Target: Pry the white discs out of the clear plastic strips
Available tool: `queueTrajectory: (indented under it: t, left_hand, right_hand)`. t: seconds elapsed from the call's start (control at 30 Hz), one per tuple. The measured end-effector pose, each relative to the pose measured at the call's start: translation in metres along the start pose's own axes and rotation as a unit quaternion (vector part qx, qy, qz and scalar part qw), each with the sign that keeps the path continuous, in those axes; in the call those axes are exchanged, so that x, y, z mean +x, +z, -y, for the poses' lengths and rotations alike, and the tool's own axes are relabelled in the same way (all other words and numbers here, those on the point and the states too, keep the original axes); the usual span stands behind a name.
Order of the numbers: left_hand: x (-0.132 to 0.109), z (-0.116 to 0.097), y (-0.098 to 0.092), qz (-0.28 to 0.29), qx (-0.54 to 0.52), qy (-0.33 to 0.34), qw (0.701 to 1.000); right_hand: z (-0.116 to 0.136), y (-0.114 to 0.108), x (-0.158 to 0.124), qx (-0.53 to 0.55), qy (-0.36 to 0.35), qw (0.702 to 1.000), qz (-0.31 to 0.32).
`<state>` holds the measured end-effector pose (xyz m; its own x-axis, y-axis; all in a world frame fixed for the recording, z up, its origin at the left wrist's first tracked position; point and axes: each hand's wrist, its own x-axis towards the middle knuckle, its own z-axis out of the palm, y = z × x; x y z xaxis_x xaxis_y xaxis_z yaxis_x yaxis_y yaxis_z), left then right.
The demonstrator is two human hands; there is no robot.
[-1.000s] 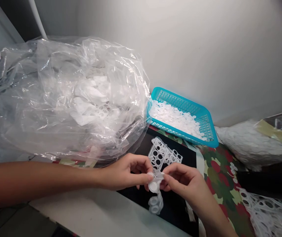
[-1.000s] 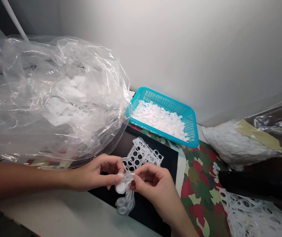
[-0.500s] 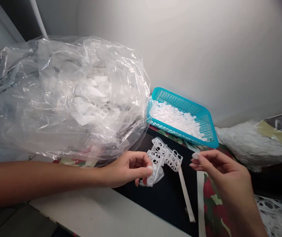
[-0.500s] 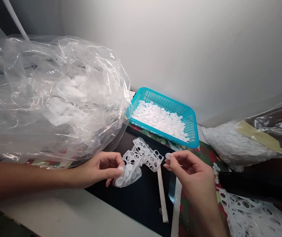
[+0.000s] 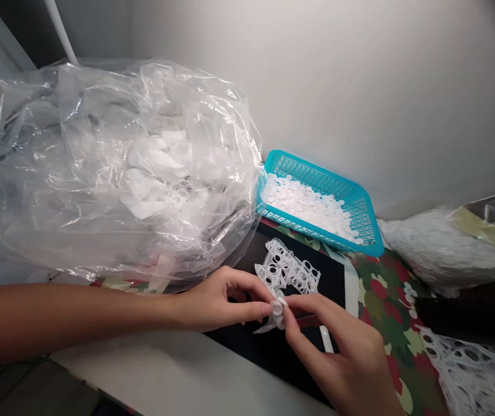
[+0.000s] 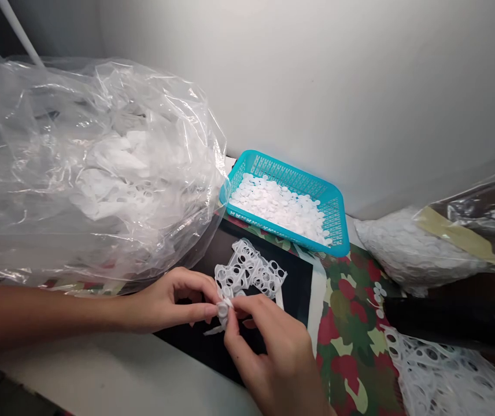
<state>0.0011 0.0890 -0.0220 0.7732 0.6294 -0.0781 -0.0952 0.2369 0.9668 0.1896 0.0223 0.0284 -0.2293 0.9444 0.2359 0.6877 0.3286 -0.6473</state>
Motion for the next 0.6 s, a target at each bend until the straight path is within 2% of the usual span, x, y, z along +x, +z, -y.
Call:
queueTrajectory:
  t: [0.13,0.3,0.5,0.6]
  left_hand:
    - [-0.0009,-0.0016,-0.0003,-0.014,0.061,0.030,0.998]
    - [-0.0011,-0.0012,-0.0016,-0.001,0.083,0.055,0.995]
    - [-0.0006,-0.0019,-0.0016,-0.003,0.069,0.034,0.997]
    - [0.0000,-0.0015,-0.0007,-0.014,0.034,0.018,0.999]
  right_hand:
    - [-0.0019,-0.0028,0.0000,0.037,0.026,0.999,0.030]
    - [-0.0063,-0.0033,0.0007,0.060,0.033,0.997,0.040]
    - [-0.0036,-0.0023,0.0014,0.120,0.108,0.982,0.094]
    - [-0.0022,-0.0043,0.0041,0.133,0.135,0.978,0.092]
